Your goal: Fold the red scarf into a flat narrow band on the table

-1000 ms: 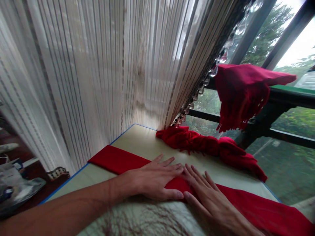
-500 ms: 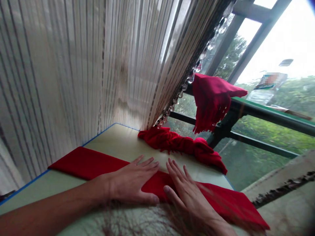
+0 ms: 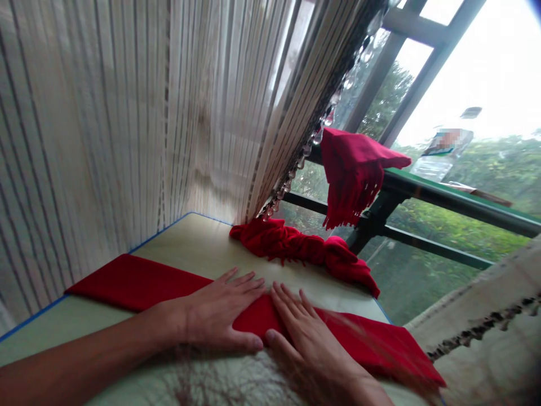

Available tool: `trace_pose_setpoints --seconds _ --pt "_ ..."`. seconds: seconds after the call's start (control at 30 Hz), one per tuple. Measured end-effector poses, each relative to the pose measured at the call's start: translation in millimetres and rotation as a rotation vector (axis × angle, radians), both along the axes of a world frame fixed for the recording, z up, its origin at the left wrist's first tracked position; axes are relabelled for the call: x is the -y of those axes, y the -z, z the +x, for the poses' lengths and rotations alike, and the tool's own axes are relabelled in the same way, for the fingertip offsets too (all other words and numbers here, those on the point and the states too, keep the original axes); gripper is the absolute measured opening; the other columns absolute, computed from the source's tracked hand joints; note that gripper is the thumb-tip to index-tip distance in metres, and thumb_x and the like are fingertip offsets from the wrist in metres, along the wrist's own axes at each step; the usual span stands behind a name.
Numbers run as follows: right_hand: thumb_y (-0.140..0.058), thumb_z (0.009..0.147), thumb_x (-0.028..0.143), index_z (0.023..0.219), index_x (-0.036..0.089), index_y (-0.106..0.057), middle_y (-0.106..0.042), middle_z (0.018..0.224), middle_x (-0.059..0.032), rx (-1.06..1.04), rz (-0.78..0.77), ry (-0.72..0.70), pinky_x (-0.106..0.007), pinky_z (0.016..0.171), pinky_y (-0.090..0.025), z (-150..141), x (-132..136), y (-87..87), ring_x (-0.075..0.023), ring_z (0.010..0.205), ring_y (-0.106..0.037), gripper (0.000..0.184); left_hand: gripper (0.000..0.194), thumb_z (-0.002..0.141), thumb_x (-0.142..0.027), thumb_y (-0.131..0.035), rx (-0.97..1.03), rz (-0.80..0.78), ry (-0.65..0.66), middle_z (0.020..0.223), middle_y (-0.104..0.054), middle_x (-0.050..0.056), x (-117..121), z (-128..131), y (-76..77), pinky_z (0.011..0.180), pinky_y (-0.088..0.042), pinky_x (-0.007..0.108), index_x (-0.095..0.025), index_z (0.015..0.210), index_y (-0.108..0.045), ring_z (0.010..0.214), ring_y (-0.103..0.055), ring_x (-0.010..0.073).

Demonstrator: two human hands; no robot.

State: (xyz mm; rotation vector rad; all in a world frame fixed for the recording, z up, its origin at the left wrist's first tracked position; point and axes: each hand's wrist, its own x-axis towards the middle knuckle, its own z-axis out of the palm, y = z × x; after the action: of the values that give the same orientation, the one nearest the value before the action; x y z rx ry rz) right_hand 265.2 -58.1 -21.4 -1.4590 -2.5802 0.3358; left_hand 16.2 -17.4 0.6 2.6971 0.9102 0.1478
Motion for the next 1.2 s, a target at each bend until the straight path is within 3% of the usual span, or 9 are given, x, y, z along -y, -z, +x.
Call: trace_pose_setpoints --seconds 0.17,0.33,0.5,0.67,0.83,0.93,1.1,1.2 --pt "-0.043 0.105 0.057 0.166 0.022 -0.012 -0.012 0.172 -0.0081 -0.064 0.092 0.003 -0.062 0.128 -0.007 0.7 -2.3 3.3 -0.031 0.159 -0.009 0.078 0.093 0.092 -0.069 -0.063 0.026 0.007 -0.007 0.167 -0.03 0.019 -0.8 -0.8 3.7 0.129 -0.014 0.061 -0.014 0.161 -0.036 0.156 -0.025 0.0405" --pt "-0.051 0.102 0.052 0.166 0.022 -0.014 -0.014 0.171 -0.0088 -0.025 0.012 0.0 -0.06 0.128 -0.013 -1.0 -1.7 5.1 -0.0321 0.158 -0.012 0.08 0.093 0.091 -0.064 -0.067 0.056 -0.007 0.008 0.167 -0.03 0.02 -1.6 -1.0 4.0 0.128 -0.014 0.063 -0.014 0.162 -0.035 0.155 -0.027 0.0402" --pt "-0.048 0.105 0.048 0.165 0.029 -0.001 -0.011 0.172 -0.0059 -0.096 0.165 -0.008 -0.065 0.126 -0.013 2.6 -4.3 11.4 -0.0318 0.158 -0.011 0.079 0.094 0.093 -0.067 -0.063 -0.003 -0.029 -0.017 0.168 -0.026 0.018 0.6 -0.3 -2.8 0.129 -0.011 0.059 -0.01 0.162 -0.034 0.157 -0.022 0.0383" --pt "-0.052 0.103 0.05 0.165 0.026 -0.003 -0.014 0.17 -0.0089 -0.031 0.065 -0.02 -0.062 0.126 -0.018 4.8 -4.8 12.8 -0.0329 0.157 -0.014 0.083 0.097 0.091 -0.069 -0.063 0.006 -0.03 -0.006 0.169 -0.025 0.017 0.0 -1.1 -2.3 0.13 -0.012 0.058 -0.013 0.163 -0.031 0.157 -0.023 0.0381" --pt "-0.049 0.104 0.045 0.166 0.03 -0.004 -0.014 0.171 -0.006 -0.101 0.193 -0.001 -0.062 0.126 -0.018 7.5 -4.5 15.2 -0.0323 0.157 -0.015 0.077 0.094 0.092 -0.069 -0.062 0.025 -0.028 -0.009 0.168 -0.026 0.017 1.5 -2.1 -0.3 0.129 -0.012 0.06 -0.011 0.162 -0.035 0.157 -0.024 0.0387" --pt "-0.05 0.104 0.048 0.166 0.025 -0.014 -0.019 0.17 -0.0082 -0.056 0.133 -0.031 -0.062 0.126 -0.021 6.9 -4.0 14.8 -0.0339 0.157 -0.017 0.075 0.094 0.092 -0.067 -0.063 0.011 -0.028 -0.012 0.169 -0.025 0.016 1.9 -2.4 -0.2 0.13 -0.012 0.059 -0.013 0.163 -0.033 0.157 -0.023 0.0385" --pt "-0.042 0.106 0.05 0.166 0.021 -0.009 -0.012 0.171 -0.0091 -0.069 0.171 -0.012 -0.065 0.125 -0.015 4.6 -4.0 11.4 -0.0313 0.159 -0.01 0.074 0.093 0.092 -0.07 -0.061 0.035 -0.011 -0.002 0.167 -0.03 0.019 1.1 -1.9 -0.4 0.129 -0.015 0.06 -0.01 0.16 -0.038 0.156 -0.026 0.0402" --pt "-0.046 0.105 0.05 0.166 0.021 -0.015 -0.018 0.171 -0.0099 -0.047 0.143 -0.018 -0.063 0.126 -0.017 3.6 -3.2 10.5 -0.031 0.158 -0.014 0.074 0.093 0.092 -0.07 -0.061 0.021 -0.004 -0.018 0.168 -0.03 0.016 1.8 -1.4 -2.2 0.13 -0.015 0.057 -0.014 0.162 -0.036 0.156 -0.026 0.0376"
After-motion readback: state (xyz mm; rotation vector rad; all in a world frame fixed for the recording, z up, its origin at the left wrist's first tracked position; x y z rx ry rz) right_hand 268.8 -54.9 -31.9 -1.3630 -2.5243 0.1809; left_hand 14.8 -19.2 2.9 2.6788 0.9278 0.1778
